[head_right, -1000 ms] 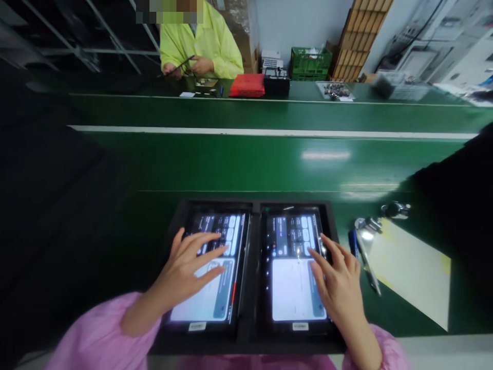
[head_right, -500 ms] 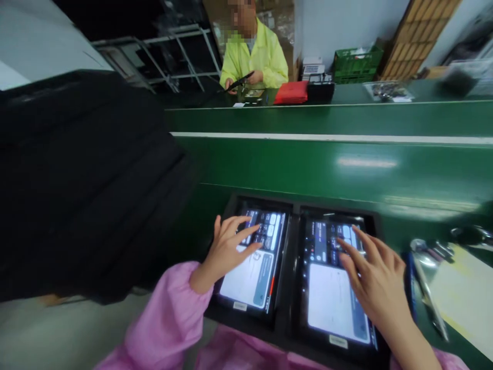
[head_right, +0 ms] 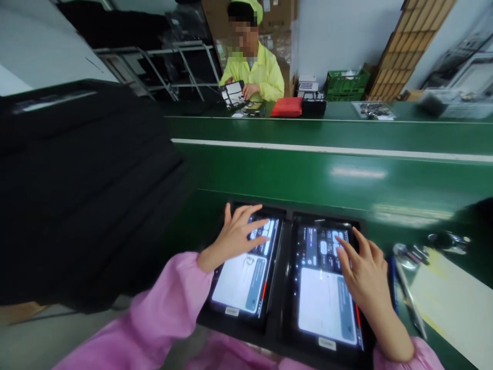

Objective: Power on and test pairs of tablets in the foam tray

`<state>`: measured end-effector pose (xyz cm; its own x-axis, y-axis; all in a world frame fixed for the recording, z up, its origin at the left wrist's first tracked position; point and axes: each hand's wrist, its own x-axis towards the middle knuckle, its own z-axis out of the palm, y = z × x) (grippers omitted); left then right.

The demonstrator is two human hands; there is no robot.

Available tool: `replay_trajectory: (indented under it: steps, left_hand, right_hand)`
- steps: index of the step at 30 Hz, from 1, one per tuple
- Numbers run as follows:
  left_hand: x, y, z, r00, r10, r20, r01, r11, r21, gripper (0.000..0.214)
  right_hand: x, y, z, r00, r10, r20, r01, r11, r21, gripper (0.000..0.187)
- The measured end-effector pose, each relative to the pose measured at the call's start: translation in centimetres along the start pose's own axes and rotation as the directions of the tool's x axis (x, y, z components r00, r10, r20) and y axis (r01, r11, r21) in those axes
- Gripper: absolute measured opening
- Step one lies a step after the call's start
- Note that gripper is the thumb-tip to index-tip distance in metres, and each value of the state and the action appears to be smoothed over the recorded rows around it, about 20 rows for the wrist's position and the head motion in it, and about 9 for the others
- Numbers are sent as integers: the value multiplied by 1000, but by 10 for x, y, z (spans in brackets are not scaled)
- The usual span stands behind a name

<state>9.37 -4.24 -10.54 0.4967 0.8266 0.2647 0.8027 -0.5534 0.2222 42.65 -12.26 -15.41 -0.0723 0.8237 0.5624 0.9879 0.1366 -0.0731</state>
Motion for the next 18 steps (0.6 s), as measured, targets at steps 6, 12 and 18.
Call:
replay_trajectory:
  steps: [6, 12, 18]
  left_hand:
    - [-5, -5, 9, 999, 34, 29, -34, 999, 5, 31]
    - [-4, 0, 16, 998, 42, -47, -42, 999, 8, 30]
    - [-43, -16, -18, 968, -79, -237, 85, 996, 14, 43]
  right_hand:
    - [-4, 1, 2, 1000, 5, -11, -5, 1000, -11, 53]
    - [4, 0, 4, 999, 21, -26, -21, 1000, 6, 48]
    - [-26, 21, -31, 997, 72, -20, -71, 996, 63, 48]
